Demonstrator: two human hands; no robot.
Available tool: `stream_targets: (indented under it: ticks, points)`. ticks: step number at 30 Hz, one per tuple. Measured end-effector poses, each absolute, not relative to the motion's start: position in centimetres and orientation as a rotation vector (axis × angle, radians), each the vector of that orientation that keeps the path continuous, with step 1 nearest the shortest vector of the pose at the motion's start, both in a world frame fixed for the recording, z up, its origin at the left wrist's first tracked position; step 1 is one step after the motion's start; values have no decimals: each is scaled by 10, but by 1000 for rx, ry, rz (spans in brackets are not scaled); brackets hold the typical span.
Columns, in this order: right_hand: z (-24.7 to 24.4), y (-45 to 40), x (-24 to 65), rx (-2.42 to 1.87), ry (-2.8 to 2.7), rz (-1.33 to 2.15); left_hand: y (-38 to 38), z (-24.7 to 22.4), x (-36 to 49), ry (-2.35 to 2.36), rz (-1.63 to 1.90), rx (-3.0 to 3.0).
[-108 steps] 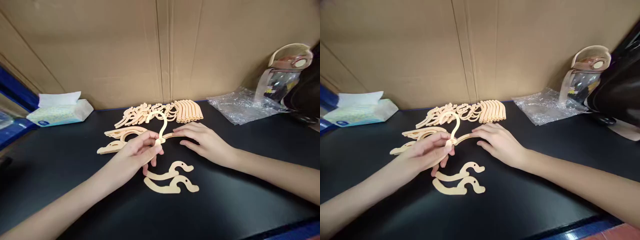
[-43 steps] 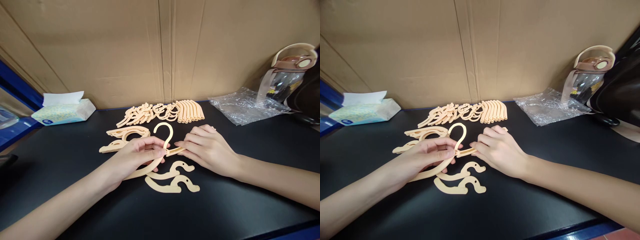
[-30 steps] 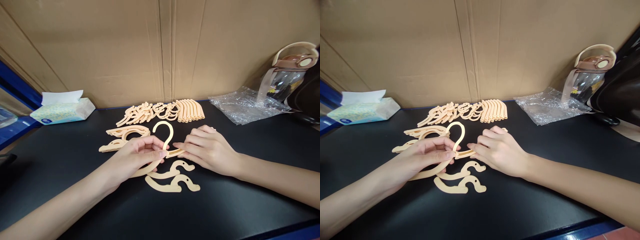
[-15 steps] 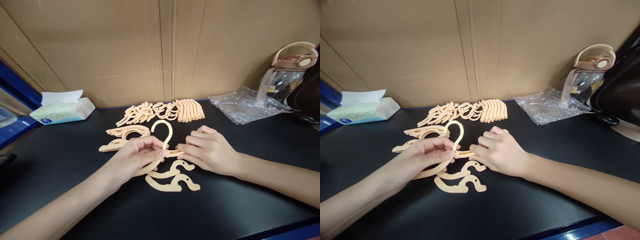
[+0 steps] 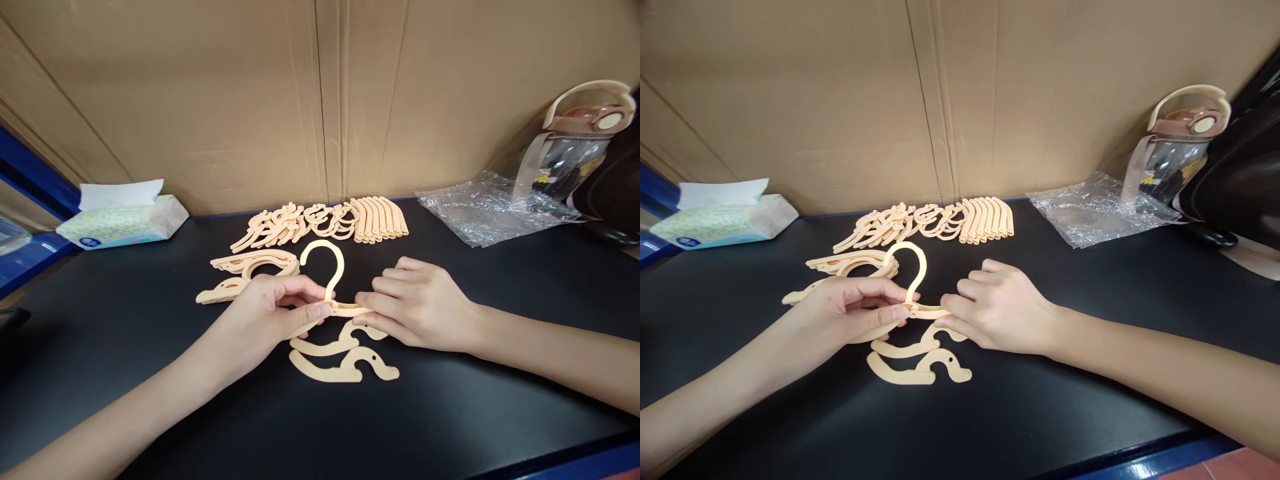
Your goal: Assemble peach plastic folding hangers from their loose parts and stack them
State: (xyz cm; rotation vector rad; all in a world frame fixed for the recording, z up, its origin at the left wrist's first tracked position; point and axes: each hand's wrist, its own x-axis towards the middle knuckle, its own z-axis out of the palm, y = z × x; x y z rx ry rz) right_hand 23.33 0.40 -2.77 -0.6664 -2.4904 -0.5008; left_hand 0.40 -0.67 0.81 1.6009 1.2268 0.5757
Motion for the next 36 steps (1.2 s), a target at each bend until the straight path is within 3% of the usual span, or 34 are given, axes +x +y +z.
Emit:
stream_targets:
  ticks: [21,36]
  points:
    - [-28,4,234,-727,-2534,-325,-8,5,6,1235,567,1699]
    - [-26,9,235,-819,-2448,-96,-18,-6,4,1216,594,2503]
